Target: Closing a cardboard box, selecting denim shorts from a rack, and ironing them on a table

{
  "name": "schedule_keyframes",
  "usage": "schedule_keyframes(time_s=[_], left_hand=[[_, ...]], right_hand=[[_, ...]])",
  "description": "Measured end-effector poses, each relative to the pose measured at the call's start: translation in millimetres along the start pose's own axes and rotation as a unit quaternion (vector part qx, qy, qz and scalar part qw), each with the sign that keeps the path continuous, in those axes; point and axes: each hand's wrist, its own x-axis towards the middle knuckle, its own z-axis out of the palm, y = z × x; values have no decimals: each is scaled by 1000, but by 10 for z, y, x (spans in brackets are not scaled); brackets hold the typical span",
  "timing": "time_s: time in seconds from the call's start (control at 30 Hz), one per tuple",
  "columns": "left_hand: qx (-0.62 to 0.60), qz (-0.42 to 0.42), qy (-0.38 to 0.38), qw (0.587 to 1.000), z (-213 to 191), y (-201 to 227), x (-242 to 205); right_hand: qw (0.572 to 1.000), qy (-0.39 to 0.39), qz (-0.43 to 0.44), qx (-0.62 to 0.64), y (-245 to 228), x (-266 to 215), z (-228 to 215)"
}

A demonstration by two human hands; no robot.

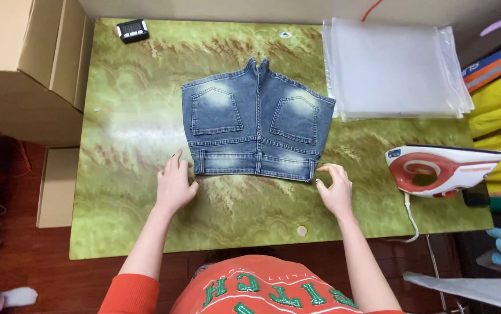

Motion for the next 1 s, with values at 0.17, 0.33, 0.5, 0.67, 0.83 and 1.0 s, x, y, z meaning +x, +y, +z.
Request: schedule_keyframes(time_s=[0.17,0.33,0.5,0.67,0.83,1.0], left_hand=[[-32,3,49,998,52,383,175],[56,63,38,996,571,504,496],[115,24,-15,993,843,362,515],[135,19,20,990,966,396,586],[97,44,15,994,767,997,690],[68,183,26,980,1231,1130,901]], right_hand=[[998,0,-56,-17,-141,463,213],[986,-64,-126,-85,-585,649,609],[968,-127,-81,-199,-204,510,713],[967,-112,-32,-227,155,547,692],[976,-75,-43,-198,-391,636,749],[969,-114,-134,-175,-393,669,1079]])
